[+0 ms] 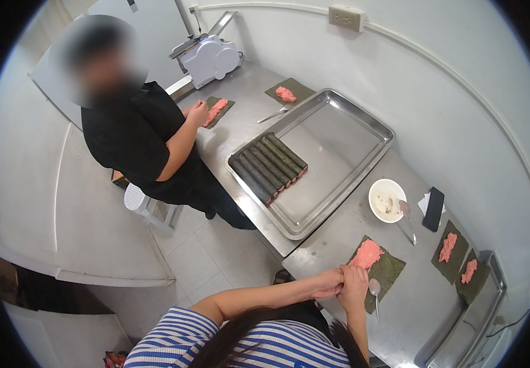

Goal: The person spreads a pink filling onto a sheet of nori using a spoon, then rolls the nori into a tight cylinder. The finished roll is placed on a metal tray alongside other completed rolls. The person repeats the process with additional nori sheets.

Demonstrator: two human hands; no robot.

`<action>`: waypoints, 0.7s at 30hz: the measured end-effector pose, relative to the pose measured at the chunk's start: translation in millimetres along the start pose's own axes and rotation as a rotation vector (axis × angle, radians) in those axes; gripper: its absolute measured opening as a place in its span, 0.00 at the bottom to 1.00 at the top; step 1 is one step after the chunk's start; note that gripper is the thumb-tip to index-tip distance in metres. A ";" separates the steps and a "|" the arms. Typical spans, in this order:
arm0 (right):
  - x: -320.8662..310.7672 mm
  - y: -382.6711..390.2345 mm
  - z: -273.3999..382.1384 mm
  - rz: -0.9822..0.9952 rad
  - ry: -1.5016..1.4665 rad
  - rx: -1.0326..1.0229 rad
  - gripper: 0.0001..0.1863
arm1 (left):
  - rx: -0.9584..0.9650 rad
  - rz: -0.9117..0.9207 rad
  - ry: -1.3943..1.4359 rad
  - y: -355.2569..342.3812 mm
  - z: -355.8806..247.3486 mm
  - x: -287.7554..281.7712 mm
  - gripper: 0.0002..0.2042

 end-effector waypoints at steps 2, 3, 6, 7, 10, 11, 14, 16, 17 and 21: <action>5.2 2.0 -6.2 0.037 0.012 0.036 0.19 | 0.012 0.019 -0.070 -6.0 5.3 -7.6 0.12; 6.2 2.9 -7.6 0.039 0.009 0.042 0.18 | 0.005 0.010 -0.124 -3.6 3.8 -3.7 0.12; 8.7 3.4 -11.4 0.054 0.002 0.054 0.18 | -0.006 -0.037 -0.248 5.4 -5.0 7.3 0.13; 9.6 3.7 -12.3 0.060 0.001 0.058 0.18 | -0.008 -0.056 -0.284 8.7 -9.4 10.4 0.13; 11.5 4.6 -15.7 0.066 -0.011 0.101 0.18 | -0.019 -0.059 -0.394 14.4 -18.3 18.4 0.13; 11.0 4.1 -15.8 0.069 -0.012 0.103 0.18 | -0.007 -0.047 -0.423 15.1 -20.4 20.9 0.12; 8.7 2.2 -16.6 0.088 -0.014 0.109 0.17 | 0.043 -0.030 -0.487 8.3 -18.5 17.9 0.11; 9.4 1.9 -17.8 0.109 -0.014 0.112 0.17 | 0.089 -0.044 -0.503 -7.9 -4.0 -0.9 0.11; 7.7 0.5 -16.9 0.109 -0.003 0.109 0.17 | 0.093 -0.048 -0.539 -11.7 -1.2 -5.9 0.11; 1.9 -3.2 -16.3 0.117 0.033 0.122 0.16 | 0.123 -0.071 -0.682 -12.3 -7.5 -4.9 0.11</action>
Point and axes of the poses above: each hand's wrist, its own y-axis away from the middle knuckle, its own x-axis out of the palm, z = x × y, the point moved 9 cm from there along -y, towards the middle knuckle, and after that the axes turned 1 degree about z, right-handed, at the moved point
